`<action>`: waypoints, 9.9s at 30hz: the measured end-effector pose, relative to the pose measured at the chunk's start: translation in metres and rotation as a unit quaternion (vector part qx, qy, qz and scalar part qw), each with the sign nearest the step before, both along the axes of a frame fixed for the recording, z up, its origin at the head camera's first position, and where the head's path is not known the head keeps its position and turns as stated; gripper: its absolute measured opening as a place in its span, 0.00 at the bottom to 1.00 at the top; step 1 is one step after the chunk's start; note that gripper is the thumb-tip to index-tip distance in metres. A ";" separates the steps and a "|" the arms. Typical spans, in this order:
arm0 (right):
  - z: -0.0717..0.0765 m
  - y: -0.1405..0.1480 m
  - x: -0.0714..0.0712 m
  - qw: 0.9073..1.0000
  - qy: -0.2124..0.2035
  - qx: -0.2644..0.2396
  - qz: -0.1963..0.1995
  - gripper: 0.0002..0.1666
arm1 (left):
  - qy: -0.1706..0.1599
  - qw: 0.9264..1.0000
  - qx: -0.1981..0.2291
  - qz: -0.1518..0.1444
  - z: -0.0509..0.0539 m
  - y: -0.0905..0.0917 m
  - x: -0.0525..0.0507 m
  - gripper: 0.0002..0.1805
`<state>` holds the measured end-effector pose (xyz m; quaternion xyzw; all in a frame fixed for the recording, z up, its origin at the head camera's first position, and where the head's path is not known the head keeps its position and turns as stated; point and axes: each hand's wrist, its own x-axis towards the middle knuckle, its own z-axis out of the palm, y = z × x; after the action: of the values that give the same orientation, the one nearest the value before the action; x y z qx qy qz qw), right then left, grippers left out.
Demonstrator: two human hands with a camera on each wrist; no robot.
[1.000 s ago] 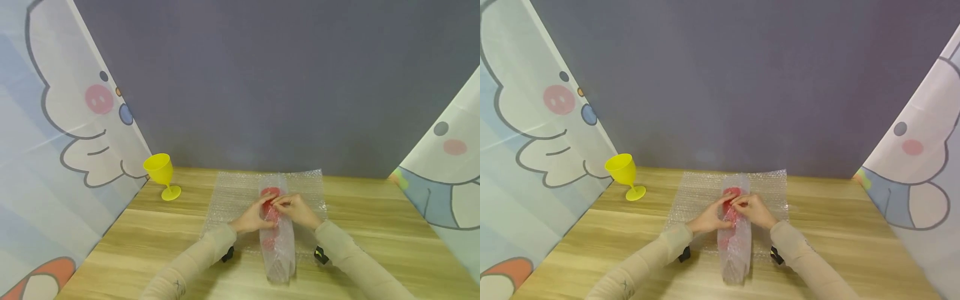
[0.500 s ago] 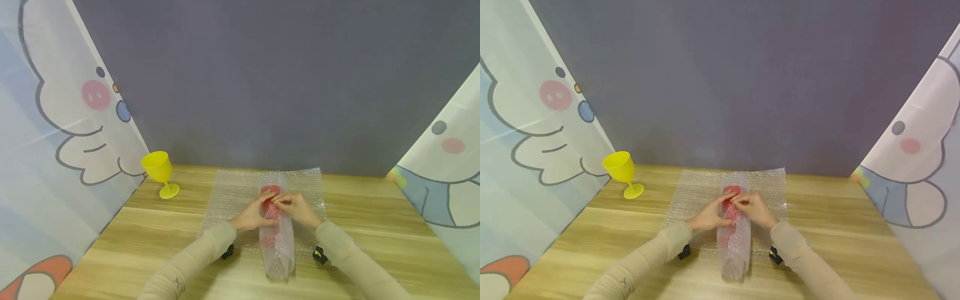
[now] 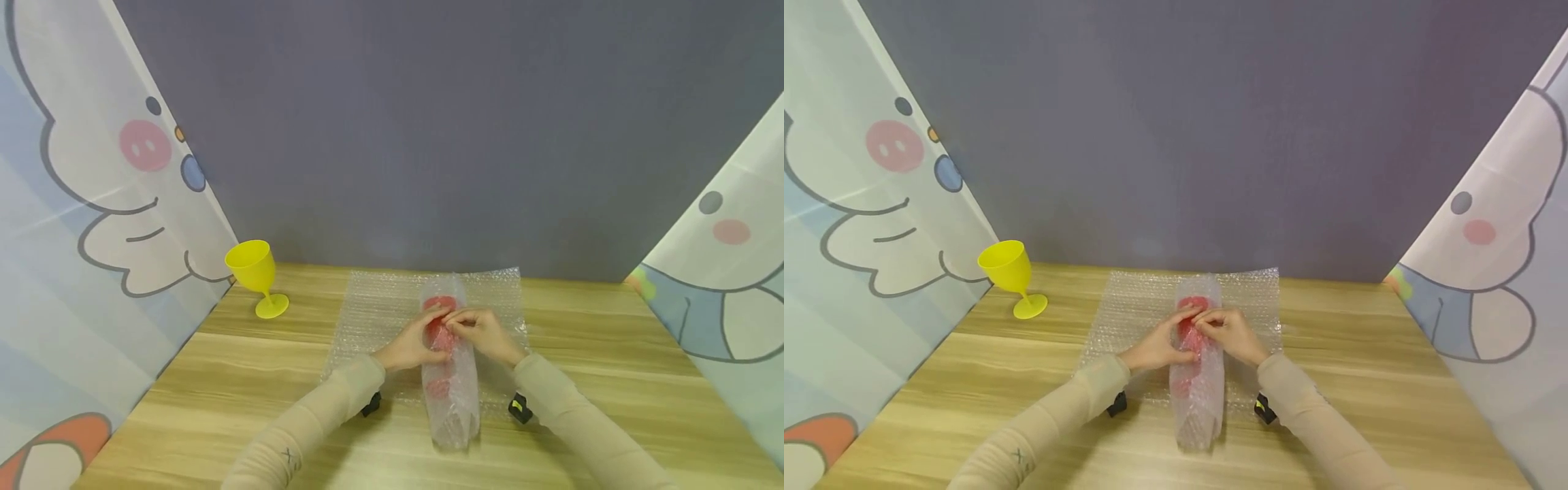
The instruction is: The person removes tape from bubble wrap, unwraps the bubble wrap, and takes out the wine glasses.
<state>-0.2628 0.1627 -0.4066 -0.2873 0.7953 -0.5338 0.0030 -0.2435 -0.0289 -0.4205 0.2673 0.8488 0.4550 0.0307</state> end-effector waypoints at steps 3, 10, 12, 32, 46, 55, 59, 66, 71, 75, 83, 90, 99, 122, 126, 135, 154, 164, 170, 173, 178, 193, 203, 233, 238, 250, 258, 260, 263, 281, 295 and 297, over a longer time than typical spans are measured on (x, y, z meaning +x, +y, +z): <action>-0.001 0.000 0.000 1.000 -0.010 -0.016 0.001 0.10 | 0.003 1.000 -0.005 -0.002 0.000 0.000 0.000 0.47; -0.001 -0.005 0.002 0.999 -0.035 -0.027 -0.004 0.10 | 0.004 1.000 -0.012 0.014 0.000 -0.004 0.001 0.48; 0.000 -0.006 0.001 0.999 -0.041 -0.033 -0.011 0.10 | 0.003 1.000 -0.016 0.012 0.001 -0.005 0.001 0.48; -0.001 -0.003 -0.006 0.993 -0.039 -0.091 -0.056 0.10 | 0.000 1.000 -0.012 -0.010 0.010 -0.002 -0.008 0.48; 0.000 -0.001 -0.001 0.986 -0.086 -0.109 -0.092 0.13 | -0.003 1.000 -0.016 -0.006 0.008 0.001 -0.006 0.49; 0.002 -0.008 0.016 0.986 -0.082 -0.111 -0.093 0.15 | 0.004 1.000 -0.019 -0.015 0.000 -0.002 -0.002 0.48; -0.010 -0.006 0.017 0.988 -0.070 -0.117 -0.079 0.16 | 0.014 0.999 -0.017 -0.024 -0.005 -0.002 0.001 0.48; -0.008 -0.010 0.017 0.997 0.015 -0.047 -0.055 0.15 | 0.016 1.000 0.001 -0.022 -0.002 -0.005 -0.001 0.49; -0.006 -0.009 0.017 0.987 0.140 0.049 -0.062 0.16 | 0.022 1.000 -0.003 -0.021 0.000 -0.005 -0.002 0.49; -0.005 -0.008 0.018 0.980 0.167 0.087 -0.059 0.19 | 0.023 0.999 -0.009 -0.020 0.001 -0.004 -0.002 0.49; -0.004 -0.010 0.019 0.965 0.228 0.110 -0.070 0.15 | 0.013 1.000 -0.016 -0.021 -0.001 -0.004 -0.003 0.50; -0.008 -0.010 0.012 0.974 0.204 0.056 -0.078 0.09 | 0.024 0.999 -0.017 -0.022 0.001 -0.004 -0.004 0.49; -0.011 -0.005 0.011 0.995 0.010 -0.080 -0.067 0.10 | 0.022 0.999 -0.023 -0.019 0.000 -0.003 -0.004 0.49; -0.008 0.002 0.012 0.988 -0.059 -0.111 -0.093 0.15 | 0.007 1.000 -0.007 -0.018 -0.003 -0.004 -0.004 0.49; -0.012 0.008 0.010 0.986 -0.071 -0.099 -0.111 0.16 | 0.004 1.000 -0.006 -0.018 -0.004 -0.004 -0.004 0.49; -0.017 0.027 0.007 0.959 -0.201 -0.164 -0.117 0.20 | 0.001 1.000 -0.014 -0.015 0.003 -0.005 -0.003 0.50; -0.016 0.070 0.004 0.986 -0.147 0.024 -0.079 0.22 | 0.014 1.000 -0.010 -0.017 -0.001 -0.007 -0.006 0.50; -0.026 0.085 0.003 0.980 -0.183 0.030 -0.076 0.22 | 0.014 1.000 -0.012 -0.017 0.000 -0.007 -0.004 0.49; -0.024 0.088 0.006 0.976 -0.195 0.046 -0.079 0.22 | 0.017 1.000 -0.009 -0.016 -0.001 -0.006 -0.003 0.48; -0.023 0.089 0.007 0.976 -0.201 0.047 -0.074 0.22 | 0.021 1.000 -0.010 -0.016 -0.002 -0.006 -0.004 0.48; -0.021 0.092 0.008 0.975 -0.208 0.044 -0.065 0.22 | 0.026 0.999 -0.010 -0.018 -0.003 -0.006 -0.004 0.49; -0.008 0.079 0.007 0.986 -0.090 0.119 -0.072 0.20 | 0.023 0.999 -0.018 -0.015 -0.002 -0.006 -0.003 0.49; 0.012 0.067 0.007 0.986 -0.048 0.087 -0.131 0.18 | 0.021 0.999 -0.021 -0.015 -0.004 -0.006 -0.003 0.50; -0.028 0.054 0.005 0.987 -0.139 0.074 -0.018 0.26 | 0.017 1.000 -0.013 -0.019 0.002 -0.004 -0.001 0.48; -0.029 0.053 0.007 0.990 -0.111 0.089 -0.001 0.29 | 0.014 1.000 -0.007 -0.013 0.002 -0.007 0.000 0.47; -0.033 0.053 0.010 0.990 -0.077 0.120 -0.018 0.27 | -0.007 1.000 -0.008 0.010 -0.001 -0.021 0.002 0.48; -0.035 0.054 0.009 0.991 -0.070 0.112 -0.006 0.26 | -0.018 0.999 -0.015 0.024 0.002 -0.030 0.005 0.47; -0.035 0.054 0.009 0.991 -0.073 0.109 -0.004 0.26 | -0.016 0.999 -0.015 0.029 0.003 -0.033 0.006 0.47; -0.034 0.054 0.010 0.991 -0.076 0.108 -0.006 0.26 | -0.021 0.999 -0.005 0.041 0.003 -0.037 0.008 0.46; -0.035 0.051 0.014 0.991 -0.078 0.108 -0.014 0.25 | -0.003 0.995 0.007 0.104 0.025 -0.026 0.015 0.36; -0.036 0.051 0.012 0.990 -0.051 0.126 -0.027 0.24 | 0.059 0.982 -0.141 0.108 0.036 0.007 0.024 0.37; -0.036 0.051 0.012 0.991 -0.050 0.125 -0.028 0.24 | 0.056 0.984 -0.138 0.103 0.036 0.007 0.022 0.37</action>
<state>-0.2504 0.2136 -0.4427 -0.2352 0.8624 -0.4437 0.0632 -0.2215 -0.0217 -0.3847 0.1963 0.9268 0.3190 -0.0274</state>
